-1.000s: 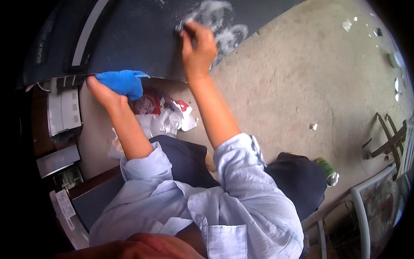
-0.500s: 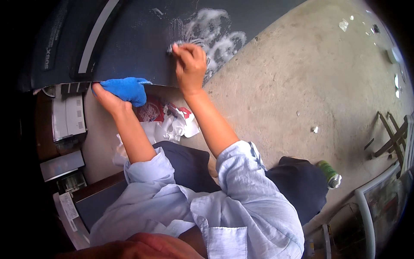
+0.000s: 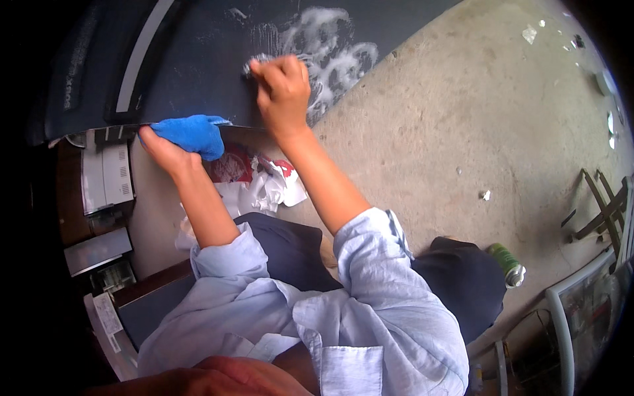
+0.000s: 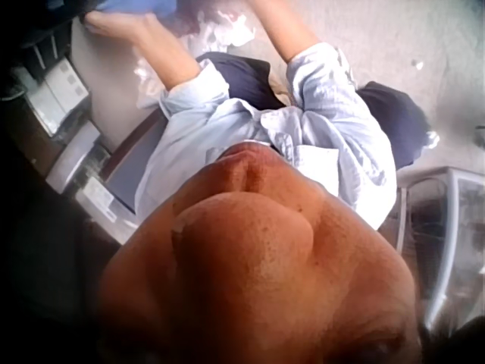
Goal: The person applies a substance and rubs it onto a grey body panel using their fingers, then wipes the area with a blue cloth.
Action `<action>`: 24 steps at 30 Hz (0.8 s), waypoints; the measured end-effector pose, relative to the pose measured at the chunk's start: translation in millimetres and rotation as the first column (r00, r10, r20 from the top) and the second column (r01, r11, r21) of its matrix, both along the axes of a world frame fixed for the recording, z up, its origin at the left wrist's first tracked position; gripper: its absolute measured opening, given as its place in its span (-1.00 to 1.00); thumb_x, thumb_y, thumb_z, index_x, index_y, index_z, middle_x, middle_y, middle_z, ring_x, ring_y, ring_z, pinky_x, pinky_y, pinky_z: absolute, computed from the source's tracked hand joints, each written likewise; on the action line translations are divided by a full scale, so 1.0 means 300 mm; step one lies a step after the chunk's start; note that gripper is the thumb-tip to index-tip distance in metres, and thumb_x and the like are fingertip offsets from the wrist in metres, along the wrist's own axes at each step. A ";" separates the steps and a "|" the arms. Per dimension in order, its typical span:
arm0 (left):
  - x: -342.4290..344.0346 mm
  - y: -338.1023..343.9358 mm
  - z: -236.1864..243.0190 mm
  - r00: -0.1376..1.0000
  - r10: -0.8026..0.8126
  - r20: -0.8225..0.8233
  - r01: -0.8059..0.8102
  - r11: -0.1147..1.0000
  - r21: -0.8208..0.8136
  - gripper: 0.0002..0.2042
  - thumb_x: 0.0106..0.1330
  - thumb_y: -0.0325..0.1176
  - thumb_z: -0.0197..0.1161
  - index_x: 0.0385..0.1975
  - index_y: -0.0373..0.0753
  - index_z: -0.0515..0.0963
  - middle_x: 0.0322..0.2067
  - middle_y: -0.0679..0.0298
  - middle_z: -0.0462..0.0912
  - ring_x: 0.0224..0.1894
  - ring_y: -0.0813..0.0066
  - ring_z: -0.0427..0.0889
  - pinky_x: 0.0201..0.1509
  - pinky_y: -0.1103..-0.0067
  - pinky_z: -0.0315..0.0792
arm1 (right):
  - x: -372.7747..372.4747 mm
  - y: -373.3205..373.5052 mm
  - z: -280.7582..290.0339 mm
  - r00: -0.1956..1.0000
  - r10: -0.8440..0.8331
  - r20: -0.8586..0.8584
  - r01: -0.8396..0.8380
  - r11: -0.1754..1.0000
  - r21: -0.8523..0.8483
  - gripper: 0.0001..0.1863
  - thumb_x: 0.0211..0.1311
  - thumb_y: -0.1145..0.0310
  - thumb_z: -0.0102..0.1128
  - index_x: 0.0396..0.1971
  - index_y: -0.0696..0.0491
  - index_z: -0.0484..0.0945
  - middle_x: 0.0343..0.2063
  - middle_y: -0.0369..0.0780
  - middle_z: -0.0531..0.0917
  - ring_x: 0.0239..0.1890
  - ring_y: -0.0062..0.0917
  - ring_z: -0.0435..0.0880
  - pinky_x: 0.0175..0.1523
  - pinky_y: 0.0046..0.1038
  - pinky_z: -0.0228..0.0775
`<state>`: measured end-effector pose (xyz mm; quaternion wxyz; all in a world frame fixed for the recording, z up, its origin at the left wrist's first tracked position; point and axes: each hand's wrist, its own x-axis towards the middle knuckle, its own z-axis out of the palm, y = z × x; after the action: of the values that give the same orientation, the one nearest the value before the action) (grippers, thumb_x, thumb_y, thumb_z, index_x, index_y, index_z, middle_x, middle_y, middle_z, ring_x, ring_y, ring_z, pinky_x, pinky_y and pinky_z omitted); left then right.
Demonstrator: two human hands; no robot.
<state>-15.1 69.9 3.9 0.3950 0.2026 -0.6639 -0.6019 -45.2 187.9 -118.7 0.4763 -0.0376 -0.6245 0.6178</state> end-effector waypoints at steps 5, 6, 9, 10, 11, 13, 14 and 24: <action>0.026 0.014 0.007 0.999 0.047 0.014 -0.047 0.999 0.001 -0.53 0.32 -0.05 0.01 0.09 -0.24 0.48 0.03 0.12 0.56 0.00 0.20 0.59 0.04 0.34 0.53 | -0.079 0.043 0.089 0.995 -0.058 -0.080 0.055 0.998 -0.043 -0.90 0.00 0.52 0.37 -0.46 0.01 0.67 -0.47 -0.28 0.54 -0.36 -0.34 0.51 -0.22 -0.33 0.34; 0.019 0.012 0.005 0.999 0.042 0.007 -0.042 0.999 0.003 -0.53 0.32 -0.05 0.01 0.09 -0.24 0.48 0.03 0.12 0.56 0.00 0.20 0.59 0.04 0.34 0.53 | -0.057 0.025 0.052 0.997 -0.060 -0.043 0.058 0.998 -0.036 -0.90 0.00 0.52 0.38 -0.46 0.01 0.67 -0.47 -0.28 0.54 -0.36 -0.34 0.51 -0.22 -0.33 0.34; 0.003 -0.016 -0.004 0.999 -0.047 -0.016 0.047 0.999 0.018 -0.48 0.28 -0.01 0.07 0.16 -0.18 0.40 0.08 0.08 0.52 0.01 0.14 0.58 0.04 0.29 0.52 | 0.008 -0.018 -0.031 0.999 -0.016 0.051 0.018 0.999 -0.051 -0.90 -0.01 0.53 0.38 -0.47 0.00 0.68 -0.47 -0.28 0.53 -0.35 -0.34 0.52 -0.21 -0.34 0.35; 0.002 -0.026 -0.004 0.996 -0.083 -0.023 0.083 0.996 0.024 -0.45 0.26 0.00 0.11 0.19 -0.16 0.36 0.10 0.06 0.50 0.02 0.11 0.57 0.04 0.26 0.52 | 0.015 -0.018 -0.036 0.998 0.001 0.057 0.003 0.998 -0.058 -0.90 -0.01 0.53 0.38 -0.48 0.00 0.68 -0.48 -0.28 0.53 -0.35 -0.34 0.52 -0.21 -0.34 0.35; -0.009 -0.029 -0.008 0.998 -0.060 -0.019 0.061 0.998 0.016 -0.48 0.28 -0.01 0.08 0.16 -0.18 0.40 0.08 0.08 0.52 0.02 0.13 0.58 0.04 0.29 0.52 | 0.013 -0.016 -0.040 0.998 0.017 0.063 -0.013 0.998 -0.065 -0.90 -0.01 0.53 0.38 -0.48 0.00 0.67 -0.48 -0.28 0.53 -0.35 -0.34 0.52 -0.21 -0.34 0.35; 0.011 0.006 -0.001 1.000 0.012 0.009 -0.012 1.000 0.004 -0.52 0.31 -0.04 0.01 0.09 -0.24 0.48 0.04 0.11 0.56 0.00 0.18 0.59 0.04 0.33 0.53 | -0.030 0.022 0.014 0.999 -0.025 0.026 0.026 0.999 -0.040 -0.90 -0.02 0.53 0.38 -0.49 -0.01 0.68 -0.48 -0.28 0.54 -0.36 -0.34 0.53 -0.21 -0.35 0.35; 0.023 0.007 -0.003 1.000 0.024 0.008 -0.025 1.000 0.011 -0.52 0.32 -0.04 0.01 0.09 -0.24 0.48 0.04 0.11 0.56 0.00 0.18 0.59 0.04 0.33 0.53 | -0.052 0.048 0.067 1.000 -0.030 0.003 0.030 0.998 -0.057 -0.90 -0.03 0.53 0.38 -0.49 -0.01 0.68 -0.48 -0.28 0.55 -0.36 -0.34 0.54 -0.21 -0.36 0.35; -0.005 0.008 0.002 0.999 -0.037 -0.040 0.037 0.999 -0.001 -0.54 0.33 -0.07 0.00 0.08 -0.27 0.50 0.03 0.10 0.57 0.00 0.18 0.59 0.05 0.33 0.52 | -0.047 0.049 -0.001 0.998 0.004 0.058 0.000 0.998 -0.063 -0.89 -0.07 0.54 0.41 -0.49 0.00 0.71 -0.51 -0.27 0.59 -0.44 -0.41 0.60 -0.33 -0.40 0.41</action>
<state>-16.5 72.3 4.5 0.3971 0.1782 -0.6595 -0.6129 -59.2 202.5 -119.0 0.4559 -0.0701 -0.6185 0.6362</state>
